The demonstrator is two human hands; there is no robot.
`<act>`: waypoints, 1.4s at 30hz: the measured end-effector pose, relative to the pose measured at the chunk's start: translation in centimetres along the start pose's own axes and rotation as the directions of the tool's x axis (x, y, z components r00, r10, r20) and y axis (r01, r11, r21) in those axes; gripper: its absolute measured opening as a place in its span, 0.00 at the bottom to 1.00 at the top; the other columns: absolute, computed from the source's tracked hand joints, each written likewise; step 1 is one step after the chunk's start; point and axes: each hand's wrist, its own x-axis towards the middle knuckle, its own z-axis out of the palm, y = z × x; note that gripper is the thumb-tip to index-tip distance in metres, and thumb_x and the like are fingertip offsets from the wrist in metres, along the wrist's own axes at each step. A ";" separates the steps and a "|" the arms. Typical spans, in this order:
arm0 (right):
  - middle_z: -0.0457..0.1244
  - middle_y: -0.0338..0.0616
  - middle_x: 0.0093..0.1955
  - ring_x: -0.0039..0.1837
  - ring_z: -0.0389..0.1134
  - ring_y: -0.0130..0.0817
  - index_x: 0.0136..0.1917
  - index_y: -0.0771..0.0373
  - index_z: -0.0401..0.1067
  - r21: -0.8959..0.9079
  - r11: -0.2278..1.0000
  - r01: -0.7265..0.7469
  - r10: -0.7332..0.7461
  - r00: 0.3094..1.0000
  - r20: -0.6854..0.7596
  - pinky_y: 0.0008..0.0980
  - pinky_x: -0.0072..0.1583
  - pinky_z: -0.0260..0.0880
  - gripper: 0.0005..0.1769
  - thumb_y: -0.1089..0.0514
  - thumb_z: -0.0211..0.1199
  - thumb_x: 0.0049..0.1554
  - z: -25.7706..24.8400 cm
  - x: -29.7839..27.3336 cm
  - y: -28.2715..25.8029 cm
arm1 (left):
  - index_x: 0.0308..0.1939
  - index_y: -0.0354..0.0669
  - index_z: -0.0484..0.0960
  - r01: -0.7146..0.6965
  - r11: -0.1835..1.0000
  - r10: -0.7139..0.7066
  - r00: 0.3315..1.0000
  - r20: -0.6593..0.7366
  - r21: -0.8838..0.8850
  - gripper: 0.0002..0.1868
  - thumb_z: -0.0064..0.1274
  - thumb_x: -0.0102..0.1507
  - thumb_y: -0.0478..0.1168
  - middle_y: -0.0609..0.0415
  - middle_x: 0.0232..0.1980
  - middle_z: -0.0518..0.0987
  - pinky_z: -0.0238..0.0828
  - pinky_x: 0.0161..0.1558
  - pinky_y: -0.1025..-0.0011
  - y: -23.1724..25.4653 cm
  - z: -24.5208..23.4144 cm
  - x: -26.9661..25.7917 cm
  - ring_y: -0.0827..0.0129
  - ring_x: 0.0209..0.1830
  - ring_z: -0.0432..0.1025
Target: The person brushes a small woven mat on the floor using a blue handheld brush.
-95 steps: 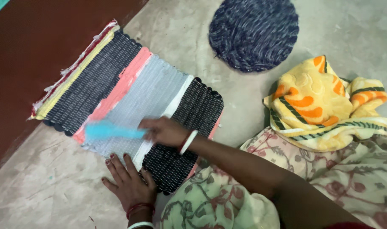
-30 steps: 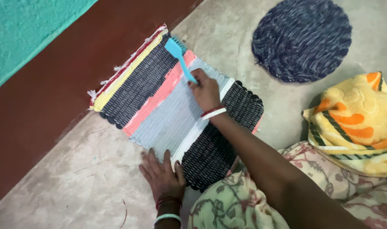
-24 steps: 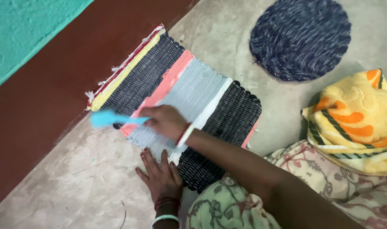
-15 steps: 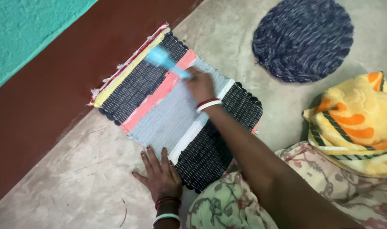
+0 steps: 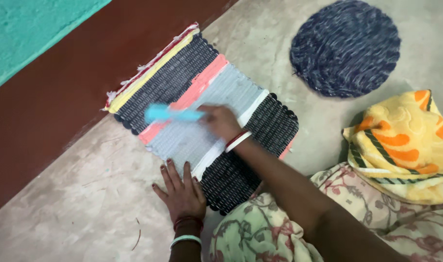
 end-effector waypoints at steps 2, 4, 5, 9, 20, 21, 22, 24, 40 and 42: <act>0.71 0.56 0.45 0.46 0.75 0.46 0.58 0.63 0.76 -0.063 0.994 -0.092 0.082 0.987 -0.141 0.40 0.48 0.73 0.15 0.61 0.64 0.57 -5.3 0.1 1.8 | 0.72 0.53 0.66 -0.005 1.000 0.005 1.000 -0.008 0.012 0.28 0.39 0.67 0.48 0.42 0.83 0.49 0.31 0.72 0.29 0.1 -0.1 -0.1 0.46 0.83 0.40; 0.71 0.57 0.43 0.44 0.75 0.47 0.54 0.62 0.78 -0.233 0.961 -0.146 0.057 0.934 -0.352 0.41 0.47 0.74 0.14 0.60 0.68 0.54 -8.7 -0.8 1.3 | 0.72 0.53 0.66 0.000 1.000 0.000 1.000 -0.002 0.012 0.29 0.39 0.66 0.48 0.42 0.83 0.49 0.31 0.72 0.29 0.0 -0.1 0.1 0.46 0.83 0.40; 0.71 0.57 0.41 0.43 0.74 0.47 0.55 0.62 0.77 -0.219 0.952 -0.214 0.134 0.934 -0.332 0.42 0.47 0.72 0.14 0.59 0.67 0.55 -9.2 -1.2 0.4 | 0.72 0.53 0.66 0.001 1.000 -0.001 1.000 0.006 0.010 0.29 0.39 0.66 0.48 0.42 0.82 0.49 0.31 0.72 0.29 0.1 -0.1 0.1 0.45 0.83 0.40; 0.69 0.56 0.37 0.39 0.73 0.49 0.57 0.63 0.75 -0.174 0.972 -0.161 0.147 0.985 -0.087 0.43 0.44 0.72 0.17 0.57 0.68 0.56 -7.7 -5.1 -4.4 | 0.72 0.52 0.66 0.004 1.000 -0.004 1.000 0.012 0.005 0.29 0.39 0.66 0.48 0.41 0.82 0.48 0.31 0.71 0.29 0.1 -0.4 0.2 0.45 0.83 0.40; 0.70 0.55 0.41 0.42 0.75 0.46 0.52 0.60 0.78 -0.187 0.936 -0.299 0.176 0.855 -0.488 0.40 0.44 0.71 0.11 0.61 0.68 0.54 -11.1 -4.7 0.3 | 0.71 0.52 0.68 0.013 1.000 -0.013 1.000 0.012 0.003 0.29 0.40 0.65 0.48 0.43 0.82 0.50 0.32 0.72 0.29 0.3 -0.6 0.1 0.45 0.83 0.41; 0.71 0.54 0.41 0.42 0.75 0.44 0.52 0.60 0.77 -0.105 0.951 -0.290 0.213 0.863 -0.459 0.38 0.44 0.72 0.11 0.62 0.67 0.54 -11.1 -5.1 -0.1 | 0.71 0.52 0.68 0.009 1.000 -0.009 1.000 0.007 0.002 0.28 0.40 0.66 0.48 0.42 0.82 0.50 0.32 0.72 0.29 0.4 -0.5 0.0 0.45 0.83 0.41; 0.72 0.52 0.41 0.41 0.75 0.43 0.52 0.61 0.75 -0.021 0.959 -0.282 0.247 0.870 -0.427 0.37 0.44 0.72 0.11 0.62 0.66 0.55 -11.0 -5.6 -0.7 | 0.72 0.52 0.68 0.005 1.000 -0.005 1.000 0.002 0.000 0.28 0.40 0.66 0.47 0.42 0.82 0.50 0.32 0.72 0.29 0.4 -0.4 0.0 0.45 0.83 0.41; 0.71 0.52 0.41 0.40 0.75 0.42 0.54 0.61 0.75 0.013 0.969 -0.246 0.241 0.934 -0.264 0.35 0.44 0.72 0.13 0.61 0.66 0.55 -9.6 -6.4 -2.7 | 0.71 0.51 0.68 0.002 1.000 -0.002 1.000 0.008 0.009 0.28 0.40 0.66 0.48 0.41 0.82 0.50 0.32 0.71 0.29 0.2 -0.4 0.1 0.44 0.83 0.41; 0.71 0.54 0.43 0.45 0.75 0.45 0.57 0.60 0.77 -0.173 0.919 -0.354 0.286 0.901 -0.327 0.41 0.49 0.72 0.17 0.58 0.69 0.53 -11.7 -7.2 -0.4 | 0.72 0.51 0.67 0.000 1.000 0.000 1.000 0.019 0.007 0.28 0.40 0.67 0.48 0.41 0.83 0.49 0.32 0.71 0.28 0.1 -0.4 0.2 0.44 0.83 0.40; 0.71 0.51 0.43 0.43 0.75 0.42 0.56 0.61 0.76 -0.082 0.972 -0.221 0.212 0.971 -0.112 0.39 0.48 0.73 0.19 0.58 0.71 0.50 -9.1 -8.0 -2.1 | 0.72 0.51 0.67 0.003 1.000 -0.003 1.000 0.025 0.001 0.28 0.40 0.66 0.48 0.41 0.83 0.49 0.32 0.71 0.28 0.2 -0.3 0.1 0.44 0.83 0.40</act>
